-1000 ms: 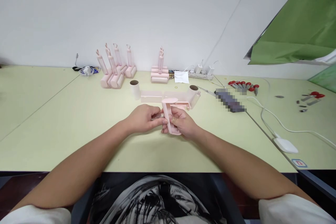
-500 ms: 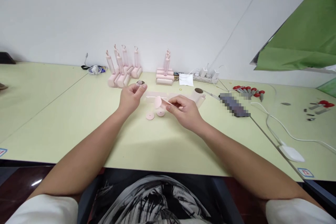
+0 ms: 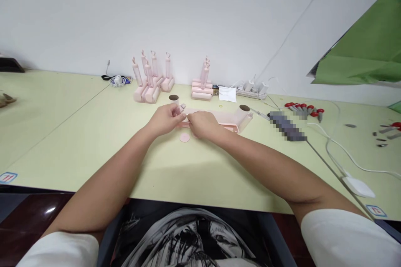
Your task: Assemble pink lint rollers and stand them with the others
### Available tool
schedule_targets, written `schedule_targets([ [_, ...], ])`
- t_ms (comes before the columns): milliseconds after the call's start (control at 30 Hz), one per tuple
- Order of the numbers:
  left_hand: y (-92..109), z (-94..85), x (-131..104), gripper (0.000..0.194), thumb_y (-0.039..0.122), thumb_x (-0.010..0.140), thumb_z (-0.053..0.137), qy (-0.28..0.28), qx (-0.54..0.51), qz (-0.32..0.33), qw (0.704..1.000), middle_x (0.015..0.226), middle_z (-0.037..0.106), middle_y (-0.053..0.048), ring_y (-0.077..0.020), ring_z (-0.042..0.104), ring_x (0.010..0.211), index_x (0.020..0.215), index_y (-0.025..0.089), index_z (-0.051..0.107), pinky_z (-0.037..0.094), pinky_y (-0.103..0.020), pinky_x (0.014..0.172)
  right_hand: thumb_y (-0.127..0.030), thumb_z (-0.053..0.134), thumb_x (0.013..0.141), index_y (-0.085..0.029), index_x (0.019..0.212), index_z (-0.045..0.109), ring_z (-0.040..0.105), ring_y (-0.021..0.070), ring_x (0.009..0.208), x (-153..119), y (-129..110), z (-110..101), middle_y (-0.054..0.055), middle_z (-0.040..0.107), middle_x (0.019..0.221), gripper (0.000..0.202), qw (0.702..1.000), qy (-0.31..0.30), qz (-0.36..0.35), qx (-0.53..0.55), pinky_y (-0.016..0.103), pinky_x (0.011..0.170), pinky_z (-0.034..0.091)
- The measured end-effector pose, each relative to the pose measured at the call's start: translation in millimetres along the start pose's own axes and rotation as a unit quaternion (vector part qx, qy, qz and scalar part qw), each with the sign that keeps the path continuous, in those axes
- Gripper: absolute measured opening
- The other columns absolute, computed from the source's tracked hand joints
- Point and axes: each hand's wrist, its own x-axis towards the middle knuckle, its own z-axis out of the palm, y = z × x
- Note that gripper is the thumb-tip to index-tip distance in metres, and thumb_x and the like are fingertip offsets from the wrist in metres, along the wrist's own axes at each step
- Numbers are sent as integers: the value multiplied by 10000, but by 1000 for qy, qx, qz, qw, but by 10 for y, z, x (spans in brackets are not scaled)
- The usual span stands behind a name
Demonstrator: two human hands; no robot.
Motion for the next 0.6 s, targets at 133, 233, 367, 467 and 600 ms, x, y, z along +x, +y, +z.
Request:
schedule_targets([
  [133, -53, 26, -2, 258, 382, 792, 614, -64, 42, 2, 997, 658, 562, 8, -157, 501, 603, 673, 211, 463, 331, -278, 557, -157, 513, 893, -144, 1086, 680, 688, 300, 928, 16, 35, 40, 183, 716, 1002, 255, 1000, -12, 7, -4, 330, 715, 465],
  [233, -103, 28, 3, 283, 400, 774, 638, -102, 65, 11, 993, 632, 542, 18, -163, 499, 591, 666, 219, 450, 326, -281, 550, -175, 500, 896, -146, 1092, 676, 690, 303, 922, -9, 53, 3, 188, 717, 1009, 265, 1000, -14, 20, -2, 333, 713, 467],
  [367, -102, 4, -5, 257, 390, 743, 654, -166, 77, 17, 983, 629, 556, 17, -168, 514, 586, 663, 220, 478, 321, -278, 533, -210, 444, 921, -159, 1080, 672, 688, 292, 884, -192, 38, -59, 164, 725, 986, 282, 999, 4, 33, 18, 331, 694, 450],
  [467, -71, -6, -22, 269, 376, 685, 696, -189, 83, 10, 978, 615, 551, 18, -164, 502, 563, 647, 222, 479, 296, -273, 508, -215, 417, 927, -163, 1024, 665, 682, 276, 830, -451, -19, -43, 138, 725, 949, 271, 999, 12, 22, 36, 323, 651, 423],
  [600, -43, 14, -51, 314, 397, 627, 736, -206, 102, 8, 973, 567, 526, 19, -153, 462, 495, 601, 226, 475, 255, -281, 484, -244, 425, 932, -165, 980, 651, 672, 263, 829, -749, -109, 67, 119, 717, 987, 244, 998, -28, 2, 57, 319, 638, 410],
])
